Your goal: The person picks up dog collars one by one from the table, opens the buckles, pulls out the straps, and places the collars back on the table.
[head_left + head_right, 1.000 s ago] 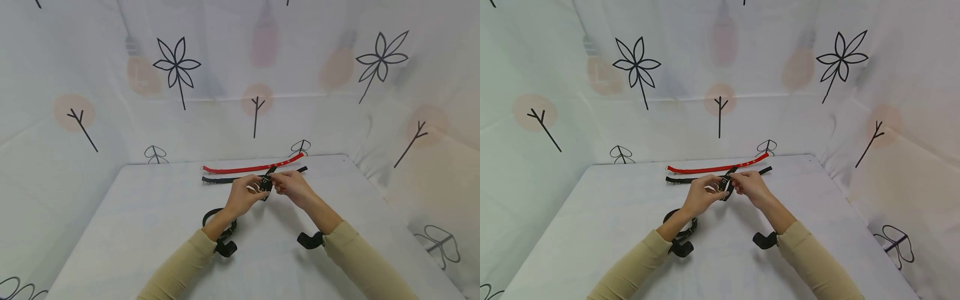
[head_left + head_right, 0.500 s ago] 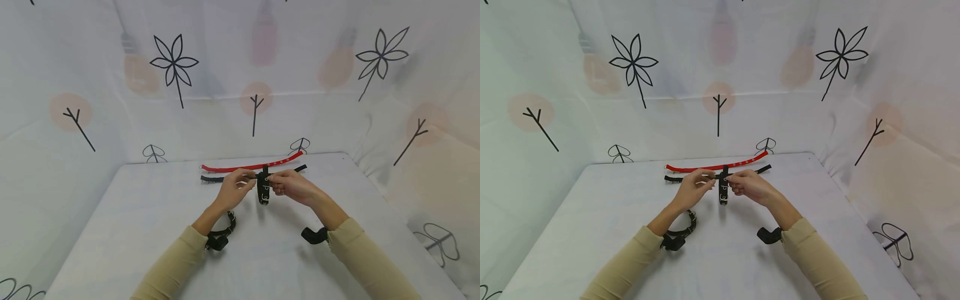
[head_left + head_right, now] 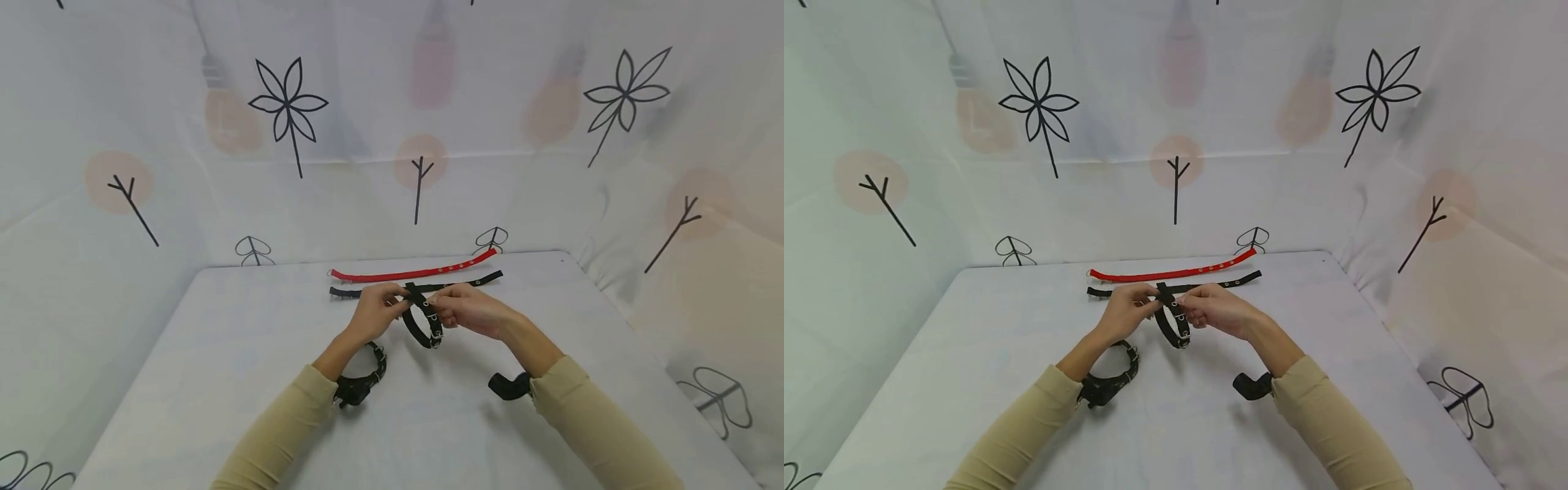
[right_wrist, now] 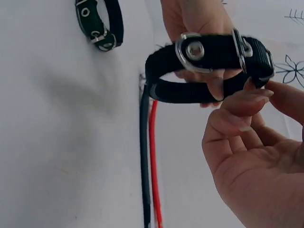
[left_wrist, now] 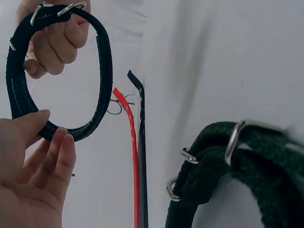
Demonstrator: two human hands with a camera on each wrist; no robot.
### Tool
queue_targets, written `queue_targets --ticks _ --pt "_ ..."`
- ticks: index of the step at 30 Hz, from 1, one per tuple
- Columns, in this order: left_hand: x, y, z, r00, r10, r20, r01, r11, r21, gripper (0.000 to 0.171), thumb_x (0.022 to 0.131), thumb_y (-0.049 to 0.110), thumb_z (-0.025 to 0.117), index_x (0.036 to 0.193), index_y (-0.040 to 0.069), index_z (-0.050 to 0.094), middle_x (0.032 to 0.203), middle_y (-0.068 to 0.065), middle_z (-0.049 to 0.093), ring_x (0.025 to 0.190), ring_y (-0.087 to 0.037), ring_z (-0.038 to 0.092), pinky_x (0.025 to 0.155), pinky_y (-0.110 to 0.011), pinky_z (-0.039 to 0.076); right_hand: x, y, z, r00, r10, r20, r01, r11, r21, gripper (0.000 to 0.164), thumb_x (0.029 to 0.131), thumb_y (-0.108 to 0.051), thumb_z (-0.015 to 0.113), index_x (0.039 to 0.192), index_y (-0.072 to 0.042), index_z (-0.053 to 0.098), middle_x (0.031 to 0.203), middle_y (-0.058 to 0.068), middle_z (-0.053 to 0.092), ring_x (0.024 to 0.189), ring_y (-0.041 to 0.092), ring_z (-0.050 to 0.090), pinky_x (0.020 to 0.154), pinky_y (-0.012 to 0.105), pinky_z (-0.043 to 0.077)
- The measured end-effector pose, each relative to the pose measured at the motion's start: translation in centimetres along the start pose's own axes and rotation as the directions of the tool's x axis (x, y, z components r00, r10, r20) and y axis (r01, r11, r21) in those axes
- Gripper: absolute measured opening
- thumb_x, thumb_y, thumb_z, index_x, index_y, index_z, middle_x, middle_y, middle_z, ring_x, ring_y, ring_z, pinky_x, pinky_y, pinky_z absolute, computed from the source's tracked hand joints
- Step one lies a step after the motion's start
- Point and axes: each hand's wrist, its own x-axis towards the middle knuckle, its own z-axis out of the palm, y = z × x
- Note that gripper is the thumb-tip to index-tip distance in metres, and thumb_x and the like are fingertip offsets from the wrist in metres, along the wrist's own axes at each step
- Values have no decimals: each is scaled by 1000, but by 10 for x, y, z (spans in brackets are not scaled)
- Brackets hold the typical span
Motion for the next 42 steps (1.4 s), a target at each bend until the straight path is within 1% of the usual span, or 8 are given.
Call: queue_targets --ticks 6,9,13,18,25,31,35,42 --pt "1 -4 -5 993 -52 -102 49 998 -37 9 95 8 73 101 2 75 91 -12 75 66 -30 70 53 -25 45 -3 3 -1 979 -91 -181 41 964 -261 34 106 -33 57 93 -2 61 75 4 47 71 18 45 71 33 40" --pt "-1 -5 -8 983 -111 -144 100 992 -79 8 94 8 73 98 1 73 86 -15 75 66 -37 71 51 -24 44 -5 6 0 952 -196 -236 75 895 -440 29 104 -33 62 103 -5 71 82 2 58 77 19 51 70 33 43" --pt "-2 -6 -9 974 -152 -168 136 986 -101 9 93 11 75 96 2 73 77 -11 73 60 -29 69 51 -24 45 -2 9 3 892 -365 -267 126 767 -629 24 100 -30 69 112 -10 75 89 1 64 82 21 56 70 33 48" --pt "-4 -7 -11 972 -192 -139 173 976 -134 16 92 18 78 98 4 73 75 -7 73 56 -15 66 53 -25 45 2 10 5 820 -495 -289 164 686 -708 14 97 -22 73 105 -12 76 83 -1 60 77 20 53 64 31 45" --pt "-6 -9 -20 976 -201 -79 190 974 -126 23 90 28 81 104 11 74 93 -1 72 74 -15 63 66 -30 48 1 5 3 834 -494 -247 214 701 -680 14 99 -15 70 107 -6 76 86 1 63 76 22 55 65 30 46" --pt "-5 -6 -22 978 -185 96 204 947 -248 34 91 32 80 121 18 73 116 -8 70 106 -22 61 89 -43 47 -6 -8 13 860 -463 -217 233 733 -639 16 100 -10 67 110 -1 74 92 8 66 80 21 58 70 29 49" --pt "-3 -1 -14 967 -186 177 241 893 -379 28 92 27 79 117 15 73 104 -9 69 97 -25 61 92 -51 46 -4 -12 19 872 -449 -198 230 730 -644 16 99 -5 66 112 2 73 95 13 68 80 23 58 70 30 49" --pt "-1 6 -9 966 -162 200 242 836 -493 19 94 23 77 110 12 75 74 -1 53 69 -19 47 74 -36 39 6 0 11 876 -462 -137 267 702 -660 14 99 -13 69 111 -8 75 94 1 67 80 18 56 71 29 49"
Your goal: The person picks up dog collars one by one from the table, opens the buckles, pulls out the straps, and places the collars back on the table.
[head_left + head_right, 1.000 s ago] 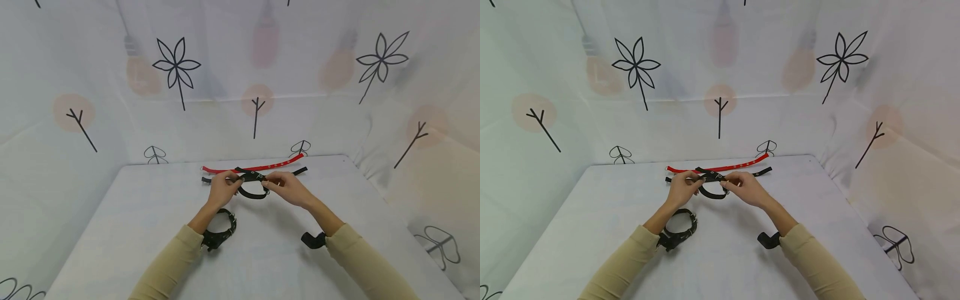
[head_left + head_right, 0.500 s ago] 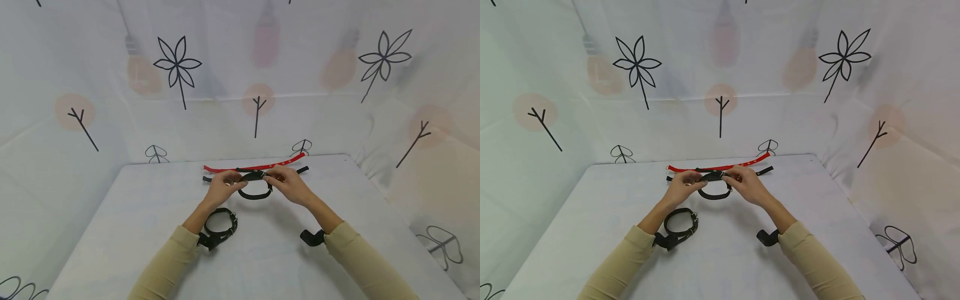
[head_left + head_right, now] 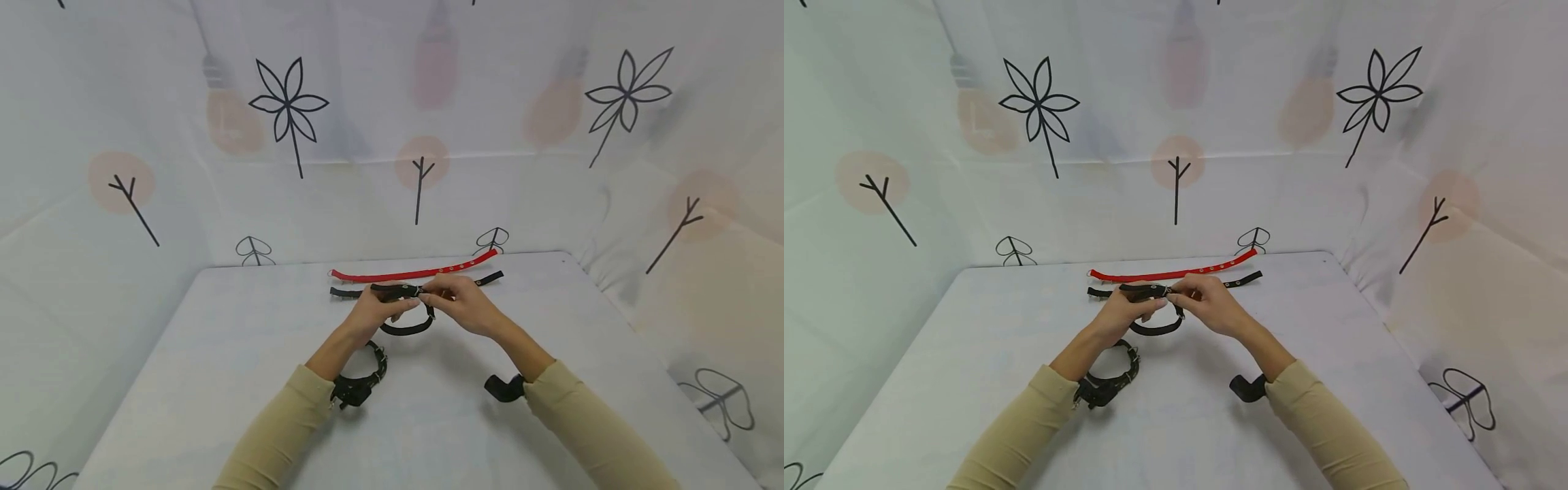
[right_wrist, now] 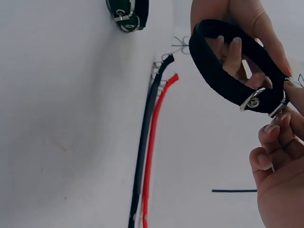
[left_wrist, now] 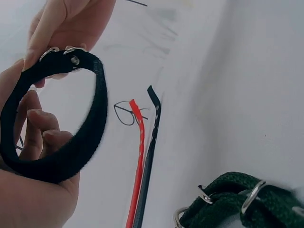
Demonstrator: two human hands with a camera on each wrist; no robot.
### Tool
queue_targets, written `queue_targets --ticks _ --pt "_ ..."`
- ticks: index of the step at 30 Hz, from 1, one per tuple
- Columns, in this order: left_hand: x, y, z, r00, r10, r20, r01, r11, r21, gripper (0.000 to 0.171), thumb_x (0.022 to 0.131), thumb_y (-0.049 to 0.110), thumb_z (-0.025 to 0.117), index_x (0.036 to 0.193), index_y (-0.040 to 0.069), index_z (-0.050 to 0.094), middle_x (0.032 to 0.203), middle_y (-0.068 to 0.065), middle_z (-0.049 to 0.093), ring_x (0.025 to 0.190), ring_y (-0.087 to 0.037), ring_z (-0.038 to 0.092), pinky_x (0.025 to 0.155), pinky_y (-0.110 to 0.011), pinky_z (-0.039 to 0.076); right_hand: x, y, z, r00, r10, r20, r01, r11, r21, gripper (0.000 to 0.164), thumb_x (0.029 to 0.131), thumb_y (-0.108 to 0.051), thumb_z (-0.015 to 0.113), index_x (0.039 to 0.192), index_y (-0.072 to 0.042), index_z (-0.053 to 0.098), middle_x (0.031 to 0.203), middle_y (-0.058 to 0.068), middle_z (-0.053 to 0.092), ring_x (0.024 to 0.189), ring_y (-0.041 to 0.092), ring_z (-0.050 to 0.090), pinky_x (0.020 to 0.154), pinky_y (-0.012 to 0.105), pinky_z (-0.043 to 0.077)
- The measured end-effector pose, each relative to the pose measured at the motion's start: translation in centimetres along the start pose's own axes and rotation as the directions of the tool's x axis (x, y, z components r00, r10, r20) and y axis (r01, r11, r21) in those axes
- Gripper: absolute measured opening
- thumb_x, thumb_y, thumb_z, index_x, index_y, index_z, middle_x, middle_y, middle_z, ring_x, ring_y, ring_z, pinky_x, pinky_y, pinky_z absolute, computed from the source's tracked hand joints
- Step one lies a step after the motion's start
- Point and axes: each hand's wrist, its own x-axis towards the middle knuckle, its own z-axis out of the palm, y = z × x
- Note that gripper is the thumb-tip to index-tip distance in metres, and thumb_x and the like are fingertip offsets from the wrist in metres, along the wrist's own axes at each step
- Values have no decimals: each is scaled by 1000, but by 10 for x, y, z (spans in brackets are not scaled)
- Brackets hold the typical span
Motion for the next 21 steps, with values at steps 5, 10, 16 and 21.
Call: queue_targets --ticks 5,10,16,21 --pt "0 2 1 1000 -18 -16 17 999 -30 24 90 23 82 110 11 77 73 2 57 65 -15 42 64 -31 35 0 -2 -2 998 -48 36 49 998 -25 8 99 -15 70 105 -12 75 84 -4 61 77 18 53 68 30 44" --pt "0 3 1 998 -54 -43 54 999 -11 28 86 29 85 109 13 79 92 2 74 73 -14 44 61 -30 33 2 -2 -1 998 -56 37 59 996 -69 9 97 -20 74 104 -14 76 83 -7 62 78 17 54 69 31 44" --pt "-1 5 -3 999 -22 -46 24 999 27 23 89 27 83 107 14 80 99 -1 76 88 -14 53 65 -32 35 3 -2 0 998 -67 12 67 996 -53 9 97 -21 74 103 -15 76 84 -8 65 77 17 55 68 31 44" --pt "-1 7 -7 994 19 -112 -17 1000 18 21 90 23 82 108 13 80 95 1 70 82 -16 48 63 -30 34 4 2 1 994 -83 -74 85 996 20 6 98 -18 72 103 -17 76 83 -5 65 71 19 52 62 29 41"
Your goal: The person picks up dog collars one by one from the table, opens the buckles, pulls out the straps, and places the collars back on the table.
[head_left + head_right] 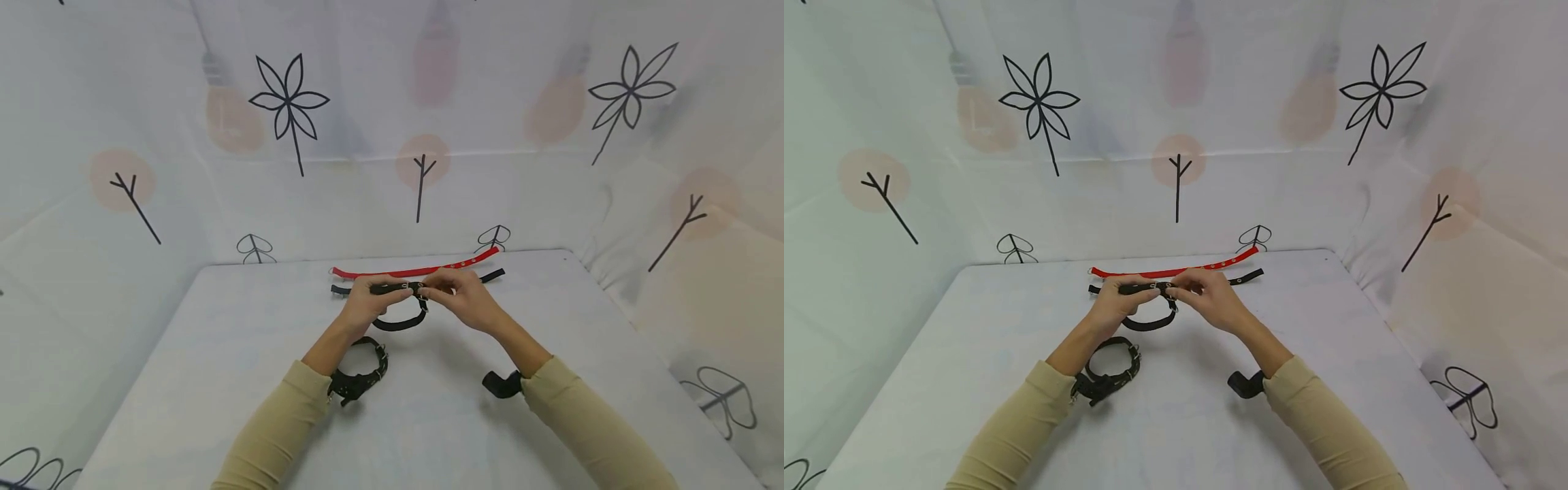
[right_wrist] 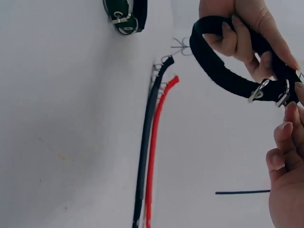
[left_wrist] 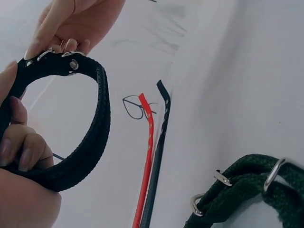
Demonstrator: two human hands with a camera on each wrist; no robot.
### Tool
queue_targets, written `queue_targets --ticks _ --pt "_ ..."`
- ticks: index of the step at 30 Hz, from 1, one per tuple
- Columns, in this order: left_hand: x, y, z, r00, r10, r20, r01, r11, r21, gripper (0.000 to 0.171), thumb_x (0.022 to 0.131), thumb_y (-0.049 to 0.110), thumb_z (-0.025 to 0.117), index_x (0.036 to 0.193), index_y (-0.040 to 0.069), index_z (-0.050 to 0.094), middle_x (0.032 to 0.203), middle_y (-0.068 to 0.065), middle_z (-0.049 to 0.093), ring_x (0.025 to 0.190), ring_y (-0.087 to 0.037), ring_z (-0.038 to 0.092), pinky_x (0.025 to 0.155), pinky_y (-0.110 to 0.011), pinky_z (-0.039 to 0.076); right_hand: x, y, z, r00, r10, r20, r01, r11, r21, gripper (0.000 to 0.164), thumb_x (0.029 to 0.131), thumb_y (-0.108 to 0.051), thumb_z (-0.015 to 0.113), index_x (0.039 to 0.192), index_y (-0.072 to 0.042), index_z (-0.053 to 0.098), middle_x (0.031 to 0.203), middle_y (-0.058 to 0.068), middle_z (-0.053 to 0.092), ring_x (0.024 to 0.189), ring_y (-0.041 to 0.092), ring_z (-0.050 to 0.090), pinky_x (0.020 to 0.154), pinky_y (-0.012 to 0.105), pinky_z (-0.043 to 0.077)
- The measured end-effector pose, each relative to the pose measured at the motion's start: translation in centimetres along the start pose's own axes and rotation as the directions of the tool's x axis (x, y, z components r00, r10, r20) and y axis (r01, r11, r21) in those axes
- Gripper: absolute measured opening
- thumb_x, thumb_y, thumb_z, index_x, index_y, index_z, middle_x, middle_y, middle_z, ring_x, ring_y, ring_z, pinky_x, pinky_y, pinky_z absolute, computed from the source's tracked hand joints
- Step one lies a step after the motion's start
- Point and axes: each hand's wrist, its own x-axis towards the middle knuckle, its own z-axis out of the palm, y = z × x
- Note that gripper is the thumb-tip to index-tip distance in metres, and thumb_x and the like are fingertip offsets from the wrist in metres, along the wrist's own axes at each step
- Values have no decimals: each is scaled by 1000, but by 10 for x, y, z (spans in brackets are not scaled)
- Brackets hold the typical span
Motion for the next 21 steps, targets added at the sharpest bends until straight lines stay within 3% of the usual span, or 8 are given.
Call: queue_targets --ticks 3,8,15,21 --pt "0 2 -3 1000 8 -26 -8 1000 9 22 90 25 81 109 12 80 95 1 66 83 -17 48 64 -31 35 1 0 0 999 12 -31 -11 999 44 8 98 -17 72 104 -15 76 87 -2 67 71 21 53 61 29 42" --pt "-1 2 -8 999 41 -17 -40 998 55 22 90 21 82 108 9 80 95 1 70 80 -17 51 62 -30 37 3 -4 -1 999 52 10 -53 998 36 8 97 -21 74 103 -16 76 87 -1 65 78 22 54 67 31 43" --pt "-2 3 -12 991 127 45 -129 991 44 19 90 14 81 107 6 80 101 -6 73 89 -20 65 76 -35 52 10 -9 0 998 -34 61 35 999 -11 6 97 -21 73 103 -20 75 81 -5 59 79 18 52 71 33 42" --pt "-3 3 -14 993 116 16 -116 992 45 22 88 13 82 109 5 79 104 -7 75 95 -23 70 81 -35 55 10 -8 2 1000 -13 26 14 1000 -17 9 97 -19 73 106 -17 76 83 -2 64 78 18 53 70 32 43"
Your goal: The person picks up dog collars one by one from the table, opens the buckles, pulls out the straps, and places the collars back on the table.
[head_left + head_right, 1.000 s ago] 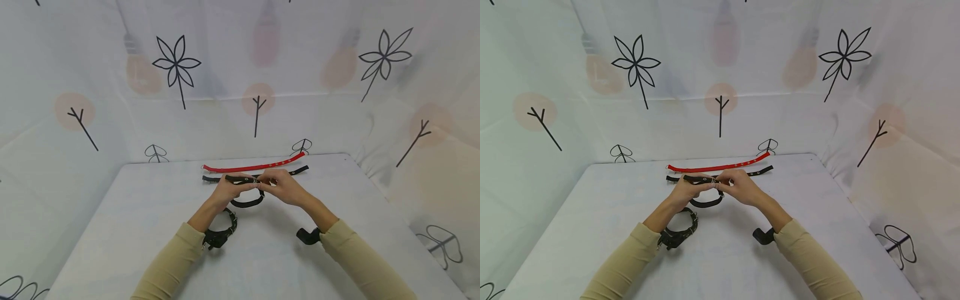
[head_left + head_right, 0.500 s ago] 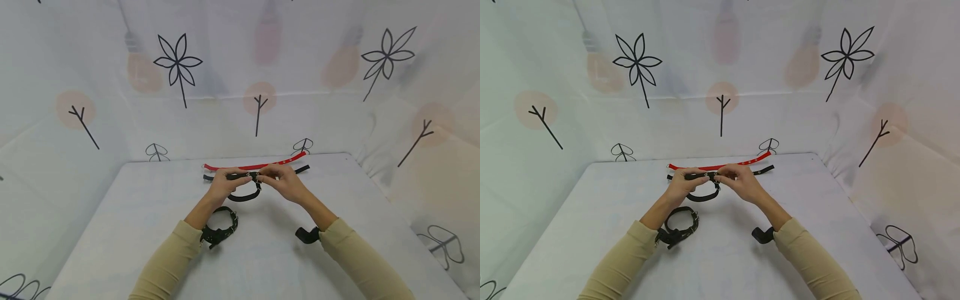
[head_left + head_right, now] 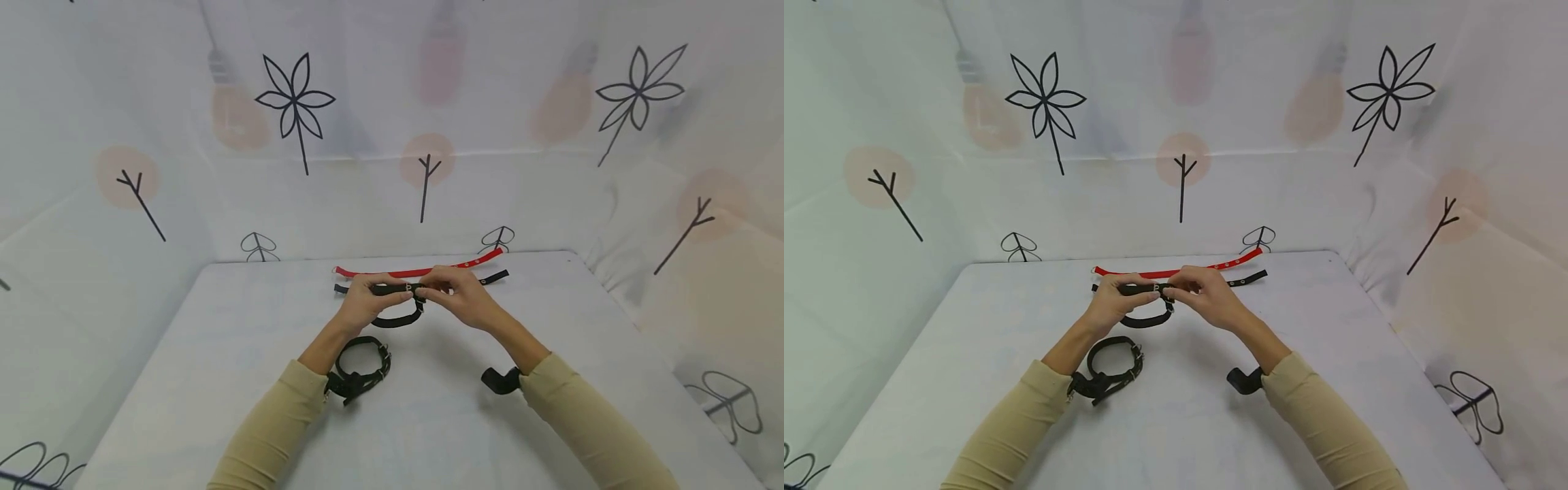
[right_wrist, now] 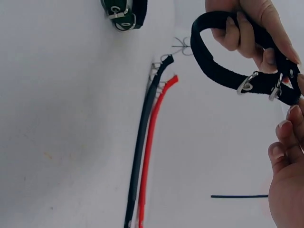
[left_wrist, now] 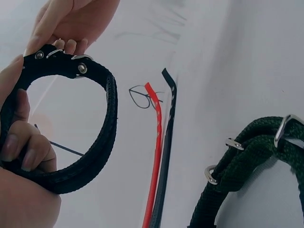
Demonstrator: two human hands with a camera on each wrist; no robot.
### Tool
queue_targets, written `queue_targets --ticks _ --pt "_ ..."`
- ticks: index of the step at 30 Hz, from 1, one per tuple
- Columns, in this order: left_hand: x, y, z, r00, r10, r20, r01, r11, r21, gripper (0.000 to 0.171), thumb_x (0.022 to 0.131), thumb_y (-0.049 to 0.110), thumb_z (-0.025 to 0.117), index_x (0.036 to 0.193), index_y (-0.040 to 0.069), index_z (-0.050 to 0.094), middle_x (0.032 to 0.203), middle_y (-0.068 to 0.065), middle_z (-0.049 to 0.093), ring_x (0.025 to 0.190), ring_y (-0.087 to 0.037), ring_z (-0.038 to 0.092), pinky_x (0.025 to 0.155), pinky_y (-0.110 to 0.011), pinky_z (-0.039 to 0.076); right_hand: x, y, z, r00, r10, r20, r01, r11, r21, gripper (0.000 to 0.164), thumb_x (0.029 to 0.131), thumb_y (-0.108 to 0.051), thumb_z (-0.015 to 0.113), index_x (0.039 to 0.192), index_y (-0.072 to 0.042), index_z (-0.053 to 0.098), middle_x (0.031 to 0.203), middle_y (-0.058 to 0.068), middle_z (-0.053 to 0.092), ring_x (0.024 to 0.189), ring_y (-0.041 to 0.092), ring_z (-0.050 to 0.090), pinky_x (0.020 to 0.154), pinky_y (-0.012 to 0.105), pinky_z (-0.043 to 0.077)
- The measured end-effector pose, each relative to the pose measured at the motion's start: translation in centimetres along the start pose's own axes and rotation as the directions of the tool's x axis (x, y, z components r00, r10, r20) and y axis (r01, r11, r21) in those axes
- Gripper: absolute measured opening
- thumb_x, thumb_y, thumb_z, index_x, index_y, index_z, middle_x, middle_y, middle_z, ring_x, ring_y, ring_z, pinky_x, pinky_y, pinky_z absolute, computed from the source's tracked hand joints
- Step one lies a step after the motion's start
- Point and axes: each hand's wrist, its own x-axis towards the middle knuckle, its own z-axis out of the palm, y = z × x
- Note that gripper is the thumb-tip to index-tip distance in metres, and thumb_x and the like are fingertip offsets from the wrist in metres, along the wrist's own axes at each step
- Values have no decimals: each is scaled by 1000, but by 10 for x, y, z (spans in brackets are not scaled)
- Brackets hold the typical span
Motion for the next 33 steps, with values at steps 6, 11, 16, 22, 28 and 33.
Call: queue_targets --ticks 6,11,16,22,28,33 --pt "-3 -2 -3 999 -24 -31 25 999 26 23 88 15 83 109 6 79 104 -6 74 95 -24 69 83 -41 55 -2 4 0 998 56 5 -56 998 28 14 96 -10 72 110 -9 76 86 6 64 79 25 53 69 37 44" --pt "-4 -2 -5 1000 -11 -9 11 999 41 21 88 14 83 108 7 80 104 -7 74 96 -25 70 81 -35 54 0 -19 -1 998 50 41 -52 998 43 13 95 -3 71 108 -3 74 83 8 60 80 23 50 71 34 41" --pt "-4 -2 -6 1000 8 8 -9 999 52 21 87 18 84 107 10 80 105 -8 75 98 -26 70 82 -37 56 4 -11 5 998 26 52 -27 999 29 6 95 -6 72 101 -6 74 81 7 55 79 21 48 72 33 38" --pt "-7 -1 -12 999 -27 -28 29 996 83 23 87 17 84 108 10 80 109 -5 75 99 -24 70 84 -36 54 3 4 4 999 27 31 -29 999 43 11 97 -16 73 107 -14 77 87 1 61 80 21 52 71 32 43" --pt "-7 1 -16 1000 -23 -19 25 993 115 22 86 19 84 107 11 80 107 -5 75 100 -23 68 84 -38 51 4 3 1 999 14 31 -15 999 36 12 97 -21 73 108 -18 78 83 -1 57 79 20 51 70 33 41" --pt "-6 2 -16 1000 -2 10 1 994 106 22 87 18 84 107 11 80 105 -7 75 94 -25 70 80 -37 54 9 -3 4 999 -4 35 4 1000 15 13 96 -22 75 108 -18 77 79 0 48 78 20 47 68 34 37"
